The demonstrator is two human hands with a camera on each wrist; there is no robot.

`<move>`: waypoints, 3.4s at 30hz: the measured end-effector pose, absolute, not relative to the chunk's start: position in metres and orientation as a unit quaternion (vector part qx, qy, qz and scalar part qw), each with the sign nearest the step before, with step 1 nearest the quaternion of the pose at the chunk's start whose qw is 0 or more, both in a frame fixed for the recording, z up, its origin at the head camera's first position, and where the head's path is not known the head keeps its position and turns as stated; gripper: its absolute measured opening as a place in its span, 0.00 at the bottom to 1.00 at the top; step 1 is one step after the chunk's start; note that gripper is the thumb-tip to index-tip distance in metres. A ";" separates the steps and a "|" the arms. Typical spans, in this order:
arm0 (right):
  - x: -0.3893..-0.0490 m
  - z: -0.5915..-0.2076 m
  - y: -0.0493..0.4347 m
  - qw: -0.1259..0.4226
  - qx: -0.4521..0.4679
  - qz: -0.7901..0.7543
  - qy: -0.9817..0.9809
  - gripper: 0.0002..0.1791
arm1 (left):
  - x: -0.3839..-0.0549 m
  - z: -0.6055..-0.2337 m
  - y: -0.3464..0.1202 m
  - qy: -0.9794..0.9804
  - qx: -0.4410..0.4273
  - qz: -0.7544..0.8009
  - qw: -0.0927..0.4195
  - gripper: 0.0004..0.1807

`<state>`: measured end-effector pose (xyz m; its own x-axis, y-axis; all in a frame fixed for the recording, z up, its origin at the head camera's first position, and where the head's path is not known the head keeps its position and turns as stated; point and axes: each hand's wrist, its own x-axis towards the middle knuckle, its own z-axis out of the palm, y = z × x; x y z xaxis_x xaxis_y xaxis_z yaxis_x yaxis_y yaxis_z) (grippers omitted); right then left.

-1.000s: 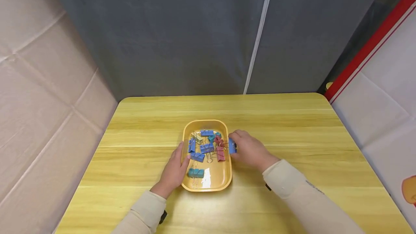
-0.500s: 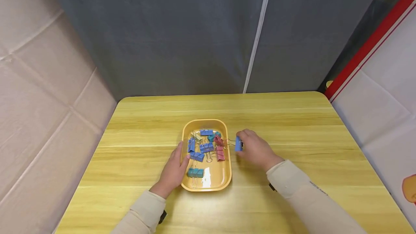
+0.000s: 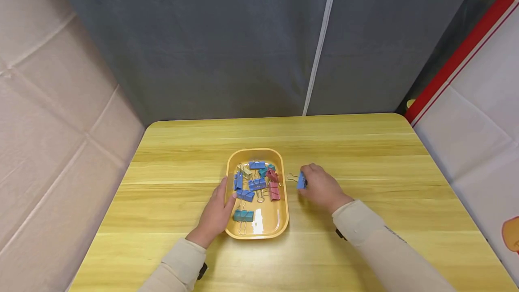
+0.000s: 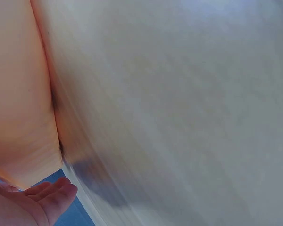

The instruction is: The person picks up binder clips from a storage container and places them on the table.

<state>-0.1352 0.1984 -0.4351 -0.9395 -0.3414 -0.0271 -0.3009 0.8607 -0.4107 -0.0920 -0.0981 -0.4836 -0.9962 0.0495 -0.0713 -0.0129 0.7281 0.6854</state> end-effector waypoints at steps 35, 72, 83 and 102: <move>-0.148 -0.458 0.177 0.140 -0.116 -0.169 0.969 0.28 | -0.092 -0.483 -0.098 0.924 0.014 0.381 0.037 0.36; -0.148 -0.461 0.170 0.157 -0.094 -0.139 0.973 0.23 | -0.092 -0.483 -0.097 0.924 0.013 0.379 0.041 0.35; -0.146 -0.458 0.169 0.157 -0.093 -0.132 0.974 0.23 | -0.092 -0.484 -0.097 0.924 0.014 0.380 0.034 0.35; -0.141 -0.456 0.173 0.123 -0.101 -0.119 0.980 0.38 | -0.093 -0.485 -0.097 0.924 0.003 0.380 0.050 0.36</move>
